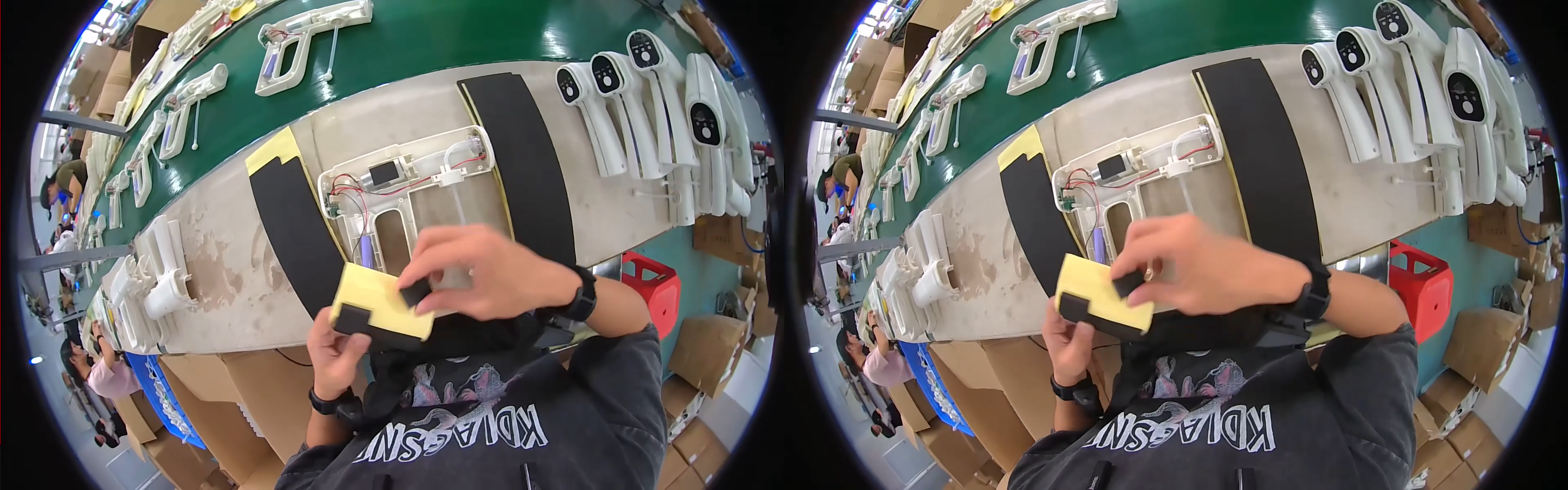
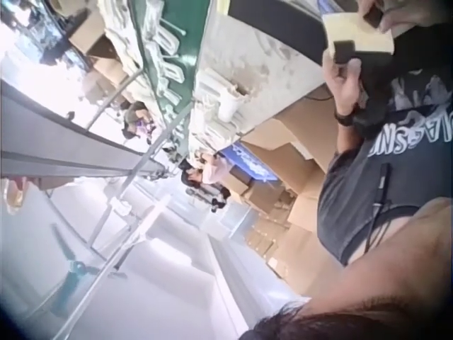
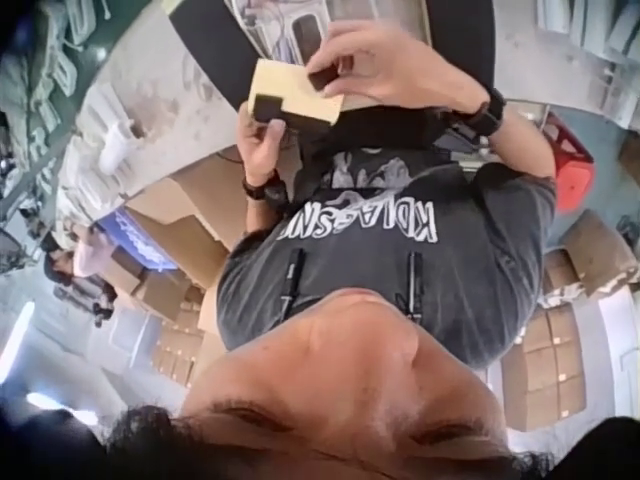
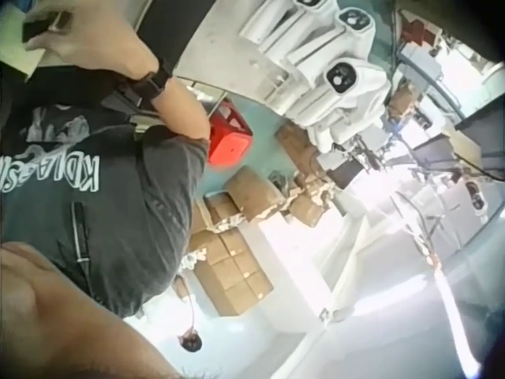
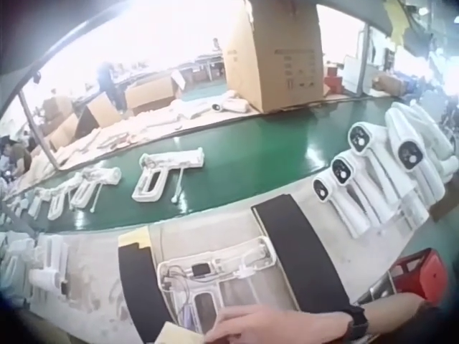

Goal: The person picks up a white spray gun housing from a stack, removes the top cover, and peels a black adhesive strip from a yellow backing to press it onto the internal components. They then fit the two halves of the housing together and return the assembled unit to the stack.

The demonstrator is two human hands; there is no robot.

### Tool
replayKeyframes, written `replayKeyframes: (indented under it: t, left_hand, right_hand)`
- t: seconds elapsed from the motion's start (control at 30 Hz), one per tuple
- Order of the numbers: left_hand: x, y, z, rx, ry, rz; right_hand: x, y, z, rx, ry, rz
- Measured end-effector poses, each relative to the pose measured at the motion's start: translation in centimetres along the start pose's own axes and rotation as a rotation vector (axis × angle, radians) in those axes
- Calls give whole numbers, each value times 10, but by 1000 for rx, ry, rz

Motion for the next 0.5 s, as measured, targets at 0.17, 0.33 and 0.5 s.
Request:
replayKeyframes:
  t: [0.17,0.33,0.5]
  left_hand:
    - [10,-28,10,-94,67,111]
    - [7,-34,13,-188,169,411]
    - [0,-43,20,-266,230,374]
  right_hand:
    - [-14,-22,-5,-139,-52,507]
    - [-25,-10,-43,62,-99,834]
    - [-26,3,-65,206,-159,817]
Point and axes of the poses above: each hand's wrist, its own z-axis away from the middle knuckle, its own y-axis out of the palm, x = y × z, the point moved 2 cm from there along -z, towards the middle knuckle, and after that the axes turned 15 degrees about x, right-handed, at the moved point
